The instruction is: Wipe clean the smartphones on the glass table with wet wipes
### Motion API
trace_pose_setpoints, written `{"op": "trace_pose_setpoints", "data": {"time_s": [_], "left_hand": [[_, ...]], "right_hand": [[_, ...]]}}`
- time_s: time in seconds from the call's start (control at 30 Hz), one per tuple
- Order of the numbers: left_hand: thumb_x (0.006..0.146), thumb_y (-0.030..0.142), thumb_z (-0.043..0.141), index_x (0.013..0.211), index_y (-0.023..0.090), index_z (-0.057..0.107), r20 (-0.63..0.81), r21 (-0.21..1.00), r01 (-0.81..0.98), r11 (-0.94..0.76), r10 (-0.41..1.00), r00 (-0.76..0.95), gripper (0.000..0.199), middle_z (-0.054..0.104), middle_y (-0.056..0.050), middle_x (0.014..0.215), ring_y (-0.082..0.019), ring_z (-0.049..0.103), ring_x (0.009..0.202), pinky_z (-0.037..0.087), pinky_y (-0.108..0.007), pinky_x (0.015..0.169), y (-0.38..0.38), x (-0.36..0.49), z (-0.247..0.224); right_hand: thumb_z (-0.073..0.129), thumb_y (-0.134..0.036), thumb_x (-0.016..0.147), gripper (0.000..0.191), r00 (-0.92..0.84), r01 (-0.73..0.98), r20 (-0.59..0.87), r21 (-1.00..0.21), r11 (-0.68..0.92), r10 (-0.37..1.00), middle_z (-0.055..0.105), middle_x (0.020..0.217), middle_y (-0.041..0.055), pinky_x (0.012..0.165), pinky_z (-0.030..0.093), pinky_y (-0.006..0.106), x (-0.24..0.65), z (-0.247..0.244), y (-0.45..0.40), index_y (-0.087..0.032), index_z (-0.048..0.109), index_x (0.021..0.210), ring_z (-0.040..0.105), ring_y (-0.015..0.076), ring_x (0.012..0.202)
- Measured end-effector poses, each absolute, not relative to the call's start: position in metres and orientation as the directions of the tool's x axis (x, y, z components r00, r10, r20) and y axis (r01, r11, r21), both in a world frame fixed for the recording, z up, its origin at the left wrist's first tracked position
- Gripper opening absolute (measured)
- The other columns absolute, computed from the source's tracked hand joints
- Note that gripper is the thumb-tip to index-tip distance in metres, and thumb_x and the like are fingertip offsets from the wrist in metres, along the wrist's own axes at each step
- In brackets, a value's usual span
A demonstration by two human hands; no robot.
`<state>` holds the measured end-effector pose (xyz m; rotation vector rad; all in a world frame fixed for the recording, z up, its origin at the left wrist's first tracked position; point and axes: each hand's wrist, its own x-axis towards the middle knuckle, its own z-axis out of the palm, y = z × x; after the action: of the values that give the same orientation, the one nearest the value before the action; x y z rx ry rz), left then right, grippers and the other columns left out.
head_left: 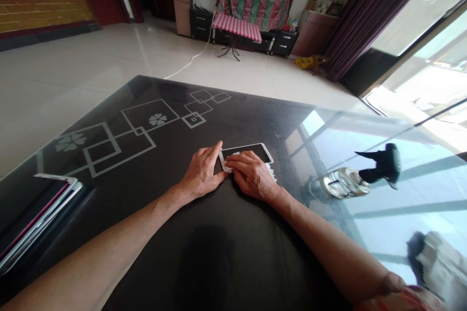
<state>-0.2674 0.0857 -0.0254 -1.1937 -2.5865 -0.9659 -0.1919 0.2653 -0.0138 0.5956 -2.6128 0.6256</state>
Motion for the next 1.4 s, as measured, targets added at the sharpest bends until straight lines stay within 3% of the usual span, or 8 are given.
{"op": "trace_pose_setpoints", "data": {"time_s": [0.33, 0.57, 0.77, 1.13, 1.4], "left_hand": [[0.080, 0.028, 0.060, 0.145, 0.012, 0.034, 0.294, 0.504, 0.699, 0.507, 0.661, -0.691, 0.071, 0.053, -0.016, 0.138, -0.033, 0.048, 0.125, 0.041, -0.050, 0.104, 0.084, -0.272, -0.024], [0.078, 0.026, 0.060, 0.145, 0.014, 0.034, 0.308, 0.502, 0.699, 0.509, 0.650, -0.695, 0.073, 0.052, -0.013, 0.140, -0.033, 0.047, 0.126, 0.040, -0.049, 0.105, 0.084, -0.270, -0.024], [0.080, 0.024, 0.055, 0.145, 0.010, 0.034, 0.296, 0.501, 0.706, 0.501, 0.667, -0.684, 0.070, 0.050, -0.015, 0.141, -0.032, 0.047, 0.126, 0.039, -0.049, 0.106, 0.084, -0.271, -0.024], [0.080, 0.026, 0.056, 0.146, 0.011, 0.032, 0.282, 0.495, 0.700, 0.515, 0.667, -0.690, 0.071, 0.048, -0.014, 0.143, -0.032, 0.045, 0.126, 0.038, -0.049, 0.107, 0.083, -0.269, -0.021], [0.080, 0.026, 0.057, 0.145, 0.008, 0.034, 0.274, 0.489, 0.696, 0.526, 0.665, -0.695, 0.072, 0.049, -0.015, 0.142, -0.032, 0.045, 0.127, 0.039, -0.048, 0.107, 0.083, -0.269, -0.021]], "right_hand": [[0.048, -0.014, 0.092, 0.029, -0.867, -0.444, 0.367, -0.266, 0.856, -0.335, 0.067, 0.118, 0.0050, 0.093, 0.045, 0.040, -0.195, -0.006, 0.269, -0.021, 0.069, 0.111, 0.056, 0.0217, 0.105], [0.048, -0.011, 0.090, 0.031, -0.883, -0.358, 0.407, -0.264, 0.896, -0.233, 0.068, 0.112, 0.0069, 0.094, 0.046, 0.040, -0.189, -0.002, 0.284, -0.022, 0.070, 0.108, 0.057, 0.0220, 0.102], [0.045, -0.014, 0.093, 0.031, -0.870, -0.439, 0.356, -0.249, 0.863, -0.340, 0.067, 0.117, 0.0051, 0.092, 0.045, 0.039, -0.191, -0.004, 0.261, -0.021, 0.068, 0.113, 0.055, 0.0220, 0.103], [0.048, -0.005, 0.084, 0.030, -0.907, -0.364, 0.313, -0.240, 0.900, -0.283, 0.070, 0.107, 0.0035, 0.091, 0.044, 0.037, -0.188, 0.007, 0.309, -0.021, 0.071, 0.095, 0.059, 0.0206, 0.097], [0.048, -0.005, 0.087, 0.032, -0.845, -0.498, 0.348, -0.232, 0.835, -0.407, 0.068, 0.118, 0.0030, 0.092, 0.043, 0.037, -0.190, 0.001, 0.280, -0.021, 0.069, 0.105, 0.056, 0.0211, 0.102]]}}
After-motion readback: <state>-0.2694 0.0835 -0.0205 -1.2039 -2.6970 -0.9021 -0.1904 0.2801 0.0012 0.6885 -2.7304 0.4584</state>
